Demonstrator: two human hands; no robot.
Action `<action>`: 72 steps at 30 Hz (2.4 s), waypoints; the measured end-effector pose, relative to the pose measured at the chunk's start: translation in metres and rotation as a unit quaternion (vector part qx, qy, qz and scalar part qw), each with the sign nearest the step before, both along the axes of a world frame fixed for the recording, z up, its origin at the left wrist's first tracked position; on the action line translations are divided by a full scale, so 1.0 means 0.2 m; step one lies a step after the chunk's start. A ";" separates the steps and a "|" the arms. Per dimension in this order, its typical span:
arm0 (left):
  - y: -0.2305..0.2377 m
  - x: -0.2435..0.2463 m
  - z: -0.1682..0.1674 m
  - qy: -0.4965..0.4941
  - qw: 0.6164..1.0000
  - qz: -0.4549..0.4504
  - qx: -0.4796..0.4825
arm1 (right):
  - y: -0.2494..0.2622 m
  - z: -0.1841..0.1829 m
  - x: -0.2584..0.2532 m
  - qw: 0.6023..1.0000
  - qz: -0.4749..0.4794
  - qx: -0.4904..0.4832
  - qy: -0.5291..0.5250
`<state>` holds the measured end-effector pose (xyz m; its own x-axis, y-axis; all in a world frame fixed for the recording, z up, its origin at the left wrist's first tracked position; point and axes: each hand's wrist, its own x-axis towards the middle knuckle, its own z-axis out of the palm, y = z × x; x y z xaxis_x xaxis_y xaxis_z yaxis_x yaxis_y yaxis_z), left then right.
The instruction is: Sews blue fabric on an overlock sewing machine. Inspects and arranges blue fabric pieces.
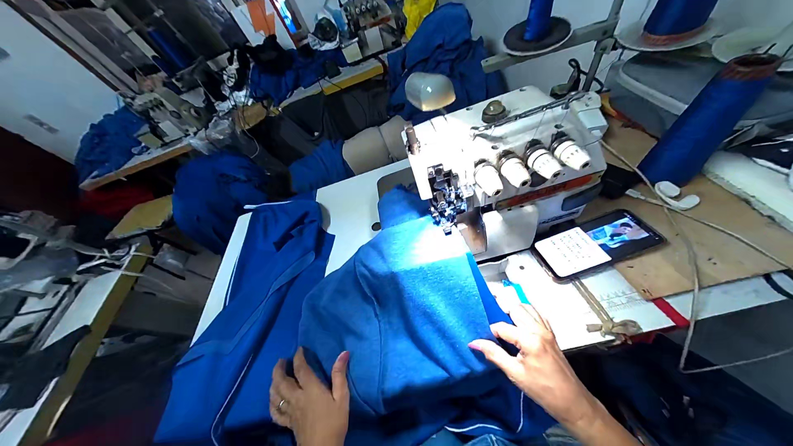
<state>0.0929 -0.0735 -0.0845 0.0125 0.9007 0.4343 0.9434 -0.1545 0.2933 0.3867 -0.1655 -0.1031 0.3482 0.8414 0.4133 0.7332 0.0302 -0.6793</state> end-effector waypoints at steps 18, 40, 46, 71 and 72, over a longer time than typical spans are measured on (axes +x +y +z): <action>0.06 -0.38 0.37 -0.611 0.746 -0.218 -0.148 | -0.06 0.40 0.03 0.846 0.187 -0.048 0.497; 0.10 -0.44 0.33 -0.427 0.862 -0.033 -0.269 | -0.40 0.07 -0.18 0.876 0.223 -0.102 0.415; 0.13 -0.44 0.25 -0.424 0.866 -0.024 -0.264 | -0.49 -0.05 -0.20 0.931 0.131 -0.035 0.338; 0.27 -0.59 0.93 -0.327 0.916 -0.107 -0.205 | 0.02 0.87 0.22 0.963 0.092 0.148 0.204; 0.27 -0.57 0.90 -0.306 0.926 -0.089 -0.201 | 0.01 0.83 0.23 0.964 0.107 0.146 0.196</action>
